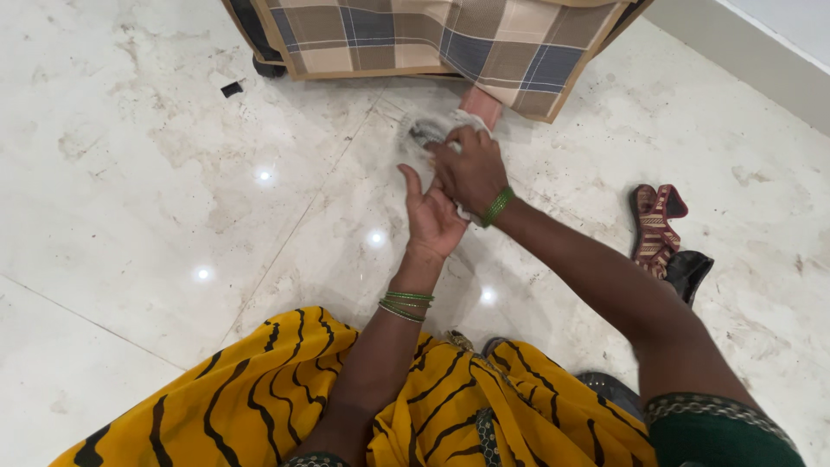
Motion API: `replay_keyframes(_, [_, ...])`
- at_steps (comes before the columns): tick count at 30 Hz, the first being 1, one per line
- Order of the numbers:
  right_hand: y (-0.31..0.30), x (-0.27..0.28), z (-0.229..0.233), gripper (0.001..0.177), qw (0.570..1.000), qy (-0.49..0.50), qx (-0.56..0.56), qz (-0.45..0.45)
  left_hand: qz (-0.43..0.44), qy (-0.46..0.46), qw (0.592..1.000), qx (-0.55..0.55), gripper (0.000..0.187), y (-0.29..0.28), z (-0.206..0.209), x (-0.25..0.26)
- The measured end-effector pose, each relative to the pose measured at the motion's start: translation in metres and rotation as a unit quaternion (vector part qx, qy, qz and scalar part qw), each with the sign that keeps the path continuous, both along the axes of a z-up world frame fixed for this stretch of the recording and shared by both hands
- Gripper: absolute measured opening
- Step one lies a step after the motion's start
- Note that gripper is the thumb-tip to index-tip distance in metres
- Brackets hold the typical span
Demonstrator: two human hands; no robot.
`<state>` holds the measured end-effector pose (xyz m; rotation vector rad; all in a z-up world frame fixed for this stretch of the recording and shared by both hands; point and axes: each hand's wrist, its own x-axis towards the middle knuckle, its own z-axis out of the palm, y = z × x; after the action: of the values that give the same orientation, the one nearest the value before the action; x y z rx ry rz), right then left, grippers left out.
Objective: The person cleans a pair of pink sandals using a cloth. They wipe the soles and straps of the sandals, then place them on a shoe rack. The person then picks up another pair of sandals and continues cleaning them.
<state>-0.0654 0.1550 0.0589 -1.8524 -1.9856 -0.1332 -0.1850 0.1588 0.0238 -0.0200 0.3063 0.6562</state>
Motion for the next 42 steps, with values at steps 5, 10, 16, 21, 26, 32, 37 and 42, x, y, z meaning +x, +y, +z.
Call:
replay_keyframes(5, [-0.031, 0.013, 0.007, 0.042, 0.996, 0.062, -0.005, 0.057, 0.02, 0.033, 0.999, 0.026, 0.116, 0.006, -0.005, -0.003])
replay_keyframes(10, [0.027, 0.02, 0.017, 0.028, 0.996, -0.029, -0.077, 0.023, -0.045, 0.063, 0.996, 0.054, 0.109, -0.015, 0.006, 0.017])
replay_keyframes(16, [0.002, 0.017, 0.018, 0.028, 0.998, 0.02, 0.017, 0.051, 0.034, 0.035, 0.997, 0.056, 0.116, 0.012, -0.014, 0.002])
replay_keyframes(21, [-0.039, 0.031, 0.01, 0.036, 0.996, 0.075, -0.035, 0.022, 0.029, -0.003, 0.998, 0.053, 0.104, 0.012, -0.017, -0.011])
replay_keyframes(26, [0.007, 0.033, 0.011, 0.027, 1.0, -0.02, -0.011, 0.008, -0.065, 0.111, 0.988, 0.091, 0.097, -0.014, -0.002, 0.016])
replay_keyframes(32, [0.018, 0.024, 0.03, 0.025, 0.999, 0.032, -0.034, -0.001, 0.005, 0.044, 0.997, 0.07, 0.112, 0.007, -0.004, 0.007])
replay_keyframes(37, [-0.041, 0.041, 0.015, 0.033, 0.997, 0.073, 0.016, 0.03, 0.029, 0.016, 0.999, 0.032, 0.116, 0.024, -0.004, -0.017])
replay_keyframes(42, [-0.054, 0.103, 0.012, 0.021, 0.995, 0.016, -0.035, -0.089, 0.058, 0.008, 0.998, 0.023, 0.113, 0.037, 0.0, -0.021])
